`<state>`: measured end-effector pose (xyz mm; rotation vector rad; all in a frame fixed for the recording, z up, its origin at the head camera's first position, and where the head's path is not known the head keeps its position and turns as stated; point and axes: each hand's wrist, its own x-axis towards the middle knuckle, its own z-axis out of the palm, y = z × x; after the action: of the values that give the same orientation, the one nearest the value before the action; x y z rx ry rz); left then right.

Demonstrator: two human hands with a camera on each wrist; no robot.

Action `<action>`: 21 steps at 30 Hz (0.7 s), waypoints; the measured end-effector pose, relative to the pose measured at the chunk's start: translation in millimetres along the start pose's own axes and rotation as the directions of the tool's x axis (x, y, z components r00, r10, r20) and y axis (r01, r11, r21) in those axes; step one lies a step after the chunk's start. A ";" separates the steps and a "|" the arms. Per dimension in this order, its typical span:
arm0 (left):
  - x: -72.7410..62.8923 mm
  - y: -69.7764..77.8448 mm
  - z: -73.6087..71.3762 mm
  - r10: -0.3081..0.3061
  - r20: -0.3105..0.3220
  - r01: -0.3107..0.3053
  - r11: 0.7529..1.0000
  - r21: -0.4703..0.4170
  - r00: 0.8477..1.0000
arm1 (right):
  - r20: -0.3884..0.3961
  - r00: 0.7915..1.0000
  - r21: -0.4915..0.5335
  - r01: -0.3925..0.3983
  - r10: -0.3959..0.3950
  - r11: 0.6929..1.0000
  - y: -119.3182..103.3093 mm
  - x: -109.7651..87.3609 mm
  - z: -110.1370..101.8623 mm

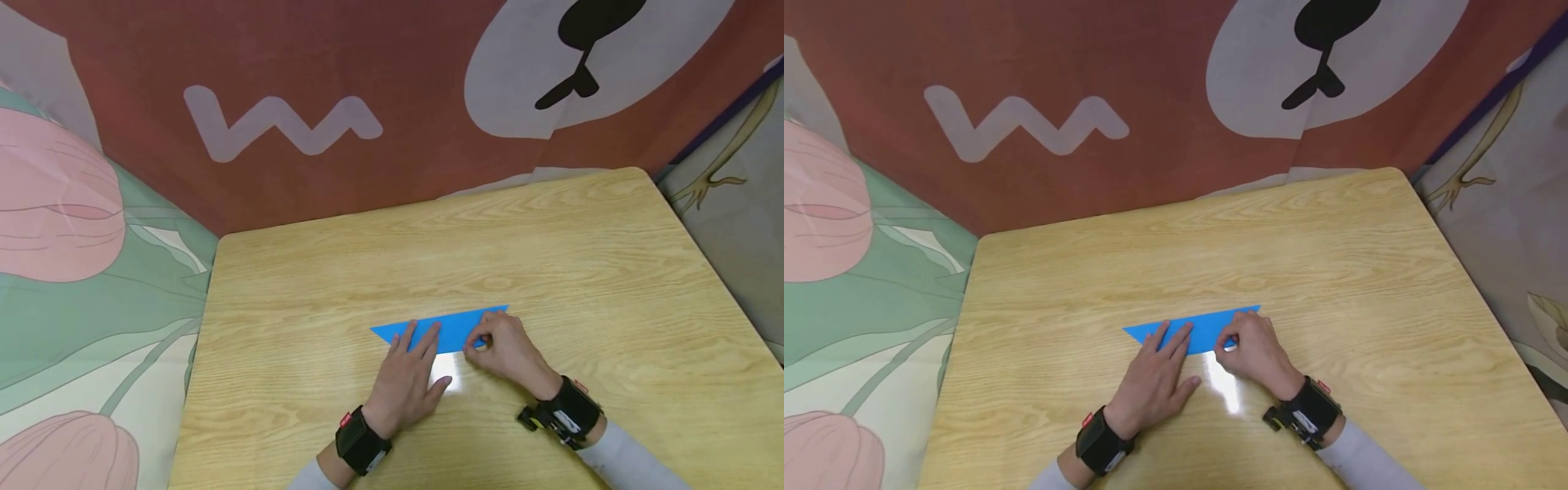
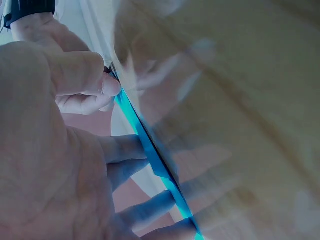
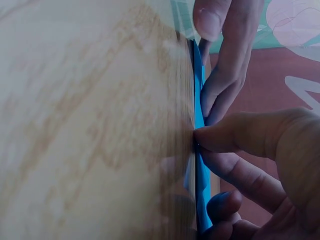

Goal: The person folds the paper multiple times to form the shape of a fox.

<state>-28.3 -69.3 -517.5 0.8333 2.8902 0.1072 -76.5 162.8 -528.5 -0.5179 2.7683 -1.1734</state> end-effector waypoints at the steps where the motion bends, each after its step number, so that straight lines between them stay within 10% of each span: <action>1: 0.8 0.1 0.0 0.001 -0.009 -0.001 1.000 0.012 1.000 | 0.000 1.000 -0.005 -0.003 0.003 1.000 -0.1 -0.1 0.2; 21: 6.8 5.5 -4.1 0.008 -0.060 -0.005 0.998 0.059 0.998 | -0.030 0.999 -0.117 0.027 -0.031 0.993 -0.2 -0.3 -0.6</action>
<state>-31.7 -61.1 -513.6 0.8638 2.9608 0.0482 -76.2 163.2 -527.9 -0.5563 2.8792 -1.0393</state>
